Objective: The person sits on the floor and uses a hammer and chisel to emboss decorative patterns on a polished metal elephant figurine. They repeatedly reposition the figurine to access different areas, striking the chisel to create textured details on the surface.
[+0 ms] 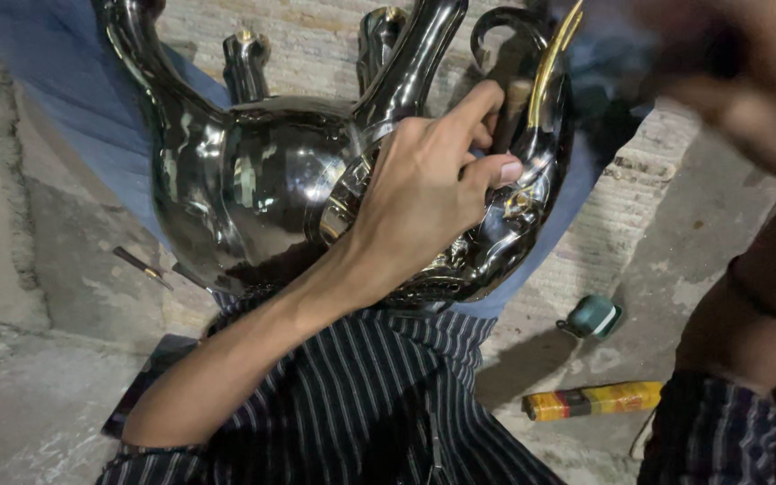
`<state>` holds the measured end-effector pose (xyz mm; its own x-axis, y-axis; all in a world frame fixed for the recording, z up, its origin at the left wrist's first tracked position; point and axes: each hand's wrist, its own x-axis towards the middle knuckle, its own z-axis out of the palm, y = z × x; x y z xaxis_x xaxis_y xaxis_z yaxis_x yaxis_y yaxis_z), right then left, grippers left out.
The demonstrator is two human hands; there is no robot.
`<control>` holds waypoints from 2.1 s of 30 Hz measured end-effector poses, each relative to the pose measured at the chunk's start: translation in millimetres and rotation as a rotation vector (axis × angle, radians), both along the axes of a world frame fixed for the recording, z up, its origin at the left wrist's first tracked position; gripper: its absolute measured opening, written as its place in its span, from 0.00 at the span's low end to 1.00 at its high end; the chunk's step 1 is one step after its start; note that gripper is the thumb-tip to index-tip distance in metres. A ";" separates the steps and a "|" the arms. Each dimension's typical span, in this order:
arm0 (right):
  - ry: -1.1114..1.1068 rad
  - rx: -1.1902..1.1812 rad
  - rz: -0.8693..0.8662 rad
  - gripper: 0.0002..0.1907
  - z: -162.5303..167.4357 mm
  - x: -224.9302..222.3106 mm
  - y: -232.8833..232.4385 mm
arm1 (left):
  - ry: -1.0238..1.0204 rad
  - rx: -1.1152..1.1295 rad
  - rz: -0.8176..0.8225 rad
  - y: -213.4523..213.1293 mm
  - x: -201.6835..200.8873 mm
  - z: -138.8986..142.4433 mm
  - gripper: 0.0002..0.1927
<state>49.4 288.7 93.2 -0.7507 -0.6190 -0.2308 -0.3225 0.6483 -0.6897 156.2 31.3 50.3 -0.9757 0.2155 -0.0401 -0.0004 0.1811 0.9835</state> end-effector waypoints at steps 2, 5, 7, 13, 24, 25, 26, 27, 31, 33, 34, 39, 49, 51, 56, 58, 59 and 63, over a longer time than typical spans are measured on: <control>-0.078 0.227 -0.034 0.19 2.6 1.6 -0.1 | 0.046 -0.040 0.009 0.0 -0.3 -1.0 0.26; 0.086 0.225 0.126 0.26 6.9 6.2 1.3 | -0.118 0.044 -0.097 0.2 -4.6 -2.5 0.26; 0.164 0.208 0.215 0.28 6.9 10.3 3.2 | -0.103 0.051 -0.116 -1.3 -6.3 -2.6 0.26; 0.058 0.090 0.062 0.26 -0.5 18.3 19.0 | -0.038 0.044 -0.201 -3.5 -14.1 -9.5 0.21; 0.054 0.159 -0.221 0.31 -7.1 63.4 21.0 | -0.017 0.127 -0.375 -5.9 -31.3 -23.2 0.18; 0.030 0.233 -0.230 0.32 -8.6 64.9 23.2 | 0.000 0.102 -0.394 -4.9 -35.1 -25.6 0.18; 0.013 0.338 -0.201 0.32 -9.1 68.6 26.8 | 0.013 0.080 -0.413 -3.8 -36.6 -27.9 0.17; -0.004 0.515 -0.118 0.37 -9.2 70.3 32.0 | 0.003 0.059 -0.460 -3.6 -36.8 -30.5 0.15; -0.075 0.049 -0.549 0.19 -24.7 107.8 37.0 | 0.183 0.139 -0.516 -2.2 -45.8 -44.7 0.16; -0.033 -0.002 -0.587 0.21 -27.3 122.6 35.0 | 0.250 0.200 -0.550 -2.2 -50.6 -50.6 0.20; 0.086 0.132 -0.477 0.23 -26.4 125.6 32.4 | 0.218 0.200 -0.606 -2.7 -53.3 -53.2 0.20; 0.232 -0.078 -0.676 0.28 -11.0 125.0 -9.2 | 0.273 0.269 -0.735 0.3 -63.8 -56.9 0.18; 0.376 0.119 -0.675 0.25 -21.6 171.4 -10.6 | 0.445 0.448 -0.879 -2.9 -84.0 -55.0 0.23; 0.413 -0.114 -0.808 0.20 -33.6 180.2 -12.5 | 0.417 0.460 -0.926 -2.9 -87.1 -54.0 0.22; 0.486 -0.078 -0.751 0.26 -40.2 187.0 -22.2 | 0.334 0.447 -1.082 -5.4 -94.4 -41.7 0.13; 0.570 -0.029 -0.842 0.23 -43.3 189.2 -21.6 | 0.207 0.472 -1.117 -9.8 -94.1 -34.0 0.13; 0.593 -0.289 -1.017 0.23 -47.3 190.8 -20.1 | 0.142 0.490 -1.133 -11.4 -93.2 -30.0 0.13; 0.604 -0.065 -0.953 0.23 -65.0 219.7 -16.4 | -0.011 0.352 -1.209 -14.3 -90.8 -26.3 0.13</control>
